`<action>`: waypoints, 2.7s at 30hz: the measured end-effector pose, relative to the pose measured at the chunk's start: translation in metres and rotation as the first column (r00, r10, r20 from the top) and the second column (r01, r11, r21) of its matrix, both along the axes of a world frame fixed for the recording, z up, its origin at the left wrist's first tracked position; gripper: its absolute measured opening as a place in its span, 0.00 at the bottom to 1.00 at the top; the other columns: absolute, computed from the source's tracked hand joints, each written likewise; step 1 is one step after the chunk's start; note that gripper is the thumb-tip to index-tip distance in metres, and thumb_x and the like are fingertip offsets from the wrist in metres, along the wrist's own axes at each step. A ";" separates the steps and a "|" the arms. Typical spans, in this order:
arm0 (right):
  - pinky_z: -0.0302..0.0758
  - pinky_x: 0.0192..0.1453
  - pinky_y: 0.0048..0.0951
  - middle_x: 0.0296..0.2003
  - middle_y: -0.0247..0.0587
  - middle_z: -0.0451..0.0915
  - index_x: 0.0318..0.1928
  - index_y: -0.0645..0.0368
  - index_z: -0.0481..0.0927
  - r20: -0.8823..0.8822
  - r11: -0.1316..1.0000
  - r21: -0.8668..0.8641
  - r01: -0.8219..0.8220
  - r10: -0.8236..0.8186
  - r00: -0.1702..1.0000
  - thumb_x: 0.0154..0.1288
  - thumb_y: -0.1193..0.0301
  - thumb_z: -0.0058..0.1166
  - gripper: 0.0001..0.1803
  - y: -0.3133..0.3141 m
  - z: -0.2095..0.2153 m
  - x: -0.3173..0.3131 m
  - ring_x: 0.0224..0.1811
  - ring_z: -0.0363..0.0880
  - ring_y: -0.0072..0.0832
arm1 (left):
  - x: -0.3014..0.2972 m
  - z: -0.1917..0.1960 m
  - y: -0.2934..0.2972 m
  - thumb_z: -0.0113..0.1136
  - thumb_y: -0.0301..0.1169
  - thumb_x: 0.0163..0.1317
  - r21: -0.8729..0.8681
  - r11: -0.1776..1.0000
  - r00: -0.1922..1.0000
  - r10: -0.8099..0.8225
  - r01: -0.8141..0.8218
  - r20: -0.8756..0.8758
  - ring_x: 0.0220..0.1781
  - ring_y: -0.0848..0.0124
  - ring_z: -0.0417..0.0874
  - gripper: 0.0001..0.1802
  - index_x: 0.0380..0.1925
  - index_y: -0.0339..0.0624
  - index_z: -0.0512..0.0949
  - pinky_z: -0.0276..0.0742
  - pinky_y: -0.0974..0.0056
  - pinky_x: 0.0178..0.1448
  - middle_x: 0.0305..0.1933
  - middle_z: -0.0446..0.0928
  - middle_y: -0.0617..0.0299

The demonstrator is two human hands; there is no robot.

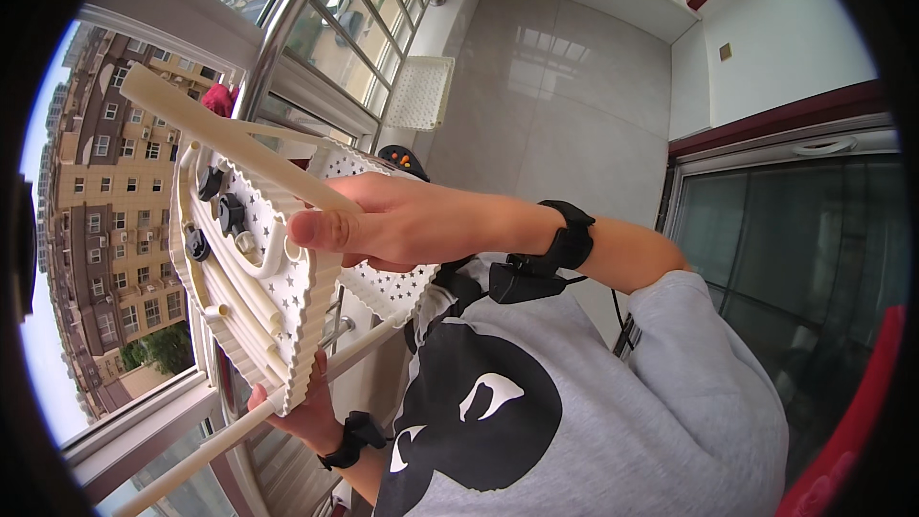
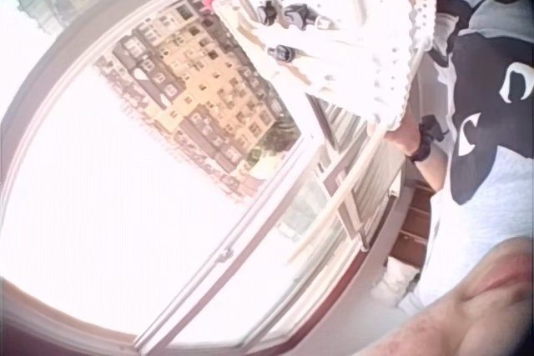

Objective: Assemble a small white plastic shelving unit or stool.

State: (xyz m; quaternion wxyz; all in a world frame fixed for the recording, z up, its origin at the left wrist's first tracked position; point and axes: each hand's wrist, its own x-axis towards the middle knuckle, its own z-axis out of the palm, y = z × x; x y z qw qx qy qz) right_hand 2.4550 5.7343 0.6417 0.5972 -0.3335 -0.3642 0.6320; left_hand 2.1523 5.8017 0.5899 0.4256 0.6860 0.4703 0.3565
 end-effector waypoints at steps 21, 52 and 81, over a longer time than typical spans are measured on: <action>0.47 0.14 0.20 0.21 0.23 0.56 0.59 0.71 0.67 0.042 0.993 -0.027 0.118 -0.116 0.992 0.64 0.33 0.40 0.48 -0.008 0.010 0.000 0.12 0.50 0.11 | 0.027 0.010 0.007 0.43 0.52 0.57 -0.137 0.980 0.967 0.166 -0.141 0.196 0.24 0.70 0.65 0.27 0.41 0.39 0.74 0.62 0.62 0.40 0.23 0.72 0.62; 0.69 0.35 0.23 0.35 0.37 0.72 0.63 0.66 0.62 0.431 0.974 -0.053 0.219 -0.176 0.885 0.60 0.32 0.47 0.50 0.012 0.028 0.006 0.34 0.73 0.23 | 0.049 0.038 0.005 0.41 0.51 0.59 -0.590 0.807 0.772 0.389 -0.023 0.502 0.23 0.70 0.62 0.23 0.30 0.41 0.72 0.59 0.62 0.39 0.19 0.64 0.64; 0.56 0.16 0.16 0.26 0.27 0.66 0.68 0.66 0.54 0.204 0.994 -0.095 0.053 -0.033 0.978 0.62 0.54 0.56 0.42 0.019 0.012 0.013 0.15 0.57 0.11 | 0.013 0.011 0.022 0.49 0.54 0.55 -0.538 0.832 0.869 0.164 0.132 0.467 0.62 0.57 0.71 0.41 0.65 0.41 0.62 0.69 0.44 0.61 0.63 0.68 0.53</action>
